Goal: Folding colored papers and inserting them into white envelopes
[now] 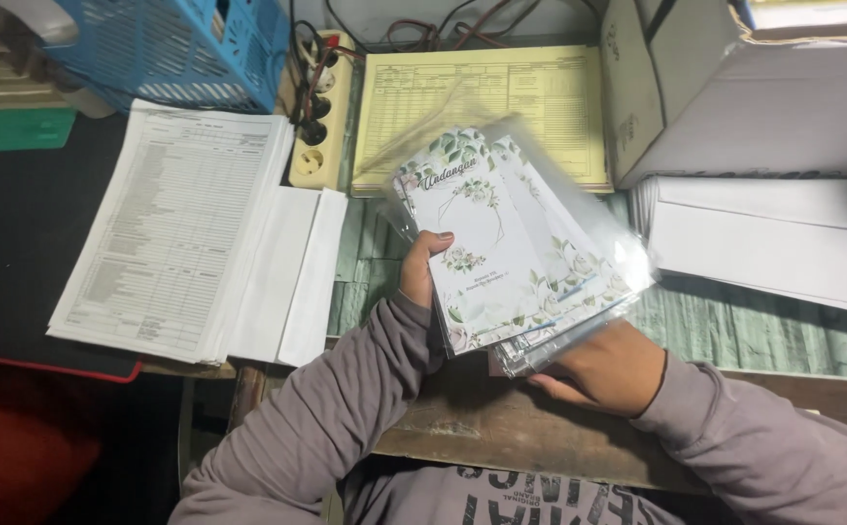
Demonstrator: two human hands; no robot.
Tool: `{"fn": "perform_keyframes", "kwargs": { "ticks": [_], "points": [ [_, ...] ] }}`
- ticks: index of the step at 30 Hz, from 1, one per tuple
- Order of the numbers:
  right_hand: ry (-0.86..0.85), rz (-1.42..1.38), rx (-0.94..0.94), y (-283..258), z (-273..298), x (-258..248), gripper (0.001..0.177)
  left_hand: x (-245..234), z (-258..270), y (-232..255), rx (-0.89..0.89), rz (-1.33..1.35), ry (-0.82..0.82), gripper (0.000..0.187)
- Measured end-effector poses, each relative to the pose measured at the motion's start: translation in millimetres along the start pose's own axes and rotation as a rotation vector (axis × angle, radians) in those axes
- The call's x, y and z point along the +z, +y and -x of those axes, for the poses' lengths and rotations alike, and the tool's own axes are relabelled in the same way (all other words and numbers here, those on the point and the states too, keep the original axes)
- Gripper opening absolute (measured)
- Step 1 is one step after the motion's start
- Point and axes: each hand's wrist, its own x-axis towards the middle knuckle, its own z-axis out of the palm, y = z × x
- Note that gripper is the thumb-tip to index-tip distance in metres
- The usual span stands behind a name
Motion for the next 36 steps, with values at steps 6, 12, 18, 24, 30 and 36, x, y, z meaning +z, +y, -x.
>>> {"fn": "perform_keyframes", "kwargs": {
  "ticks": [6, 12, 18, 24, 30, 36],
  "points": [
    [-0.188, -0.044, 0.088, 16, 2, 11, 0.021, 53, 73, 63, 0.087, -0.319, 0.072, 0.014],
    [0.084, -0.005, -0.143, 1, -21, -22, 0.036, 56, 128, 154, 0.349, -0.394, 0.143, 0.055],
    [0.035, 0.023, -0.085, 0, -19, -19, 0.047, -119, 100, 378, 0.479, -0.960, 0.558, 0.014],
    [0.017, 0.026, -0.052, -2, -18, -17, 0.052, -143, 104, 435, 0.287, -1.590, 0.695, 0.048],
    [0.038, -0.002, -0.062, -2, -18, -18, 0.048, -82, 122, 397, -0.062, -1.898, 0.668, 0.054],
    [0.006, -0.025, -0.039, -4, -19, -21, 0.056, -156, 89, 434, -0.165, -2.519, 1.159, 0.107]
  ]
}}
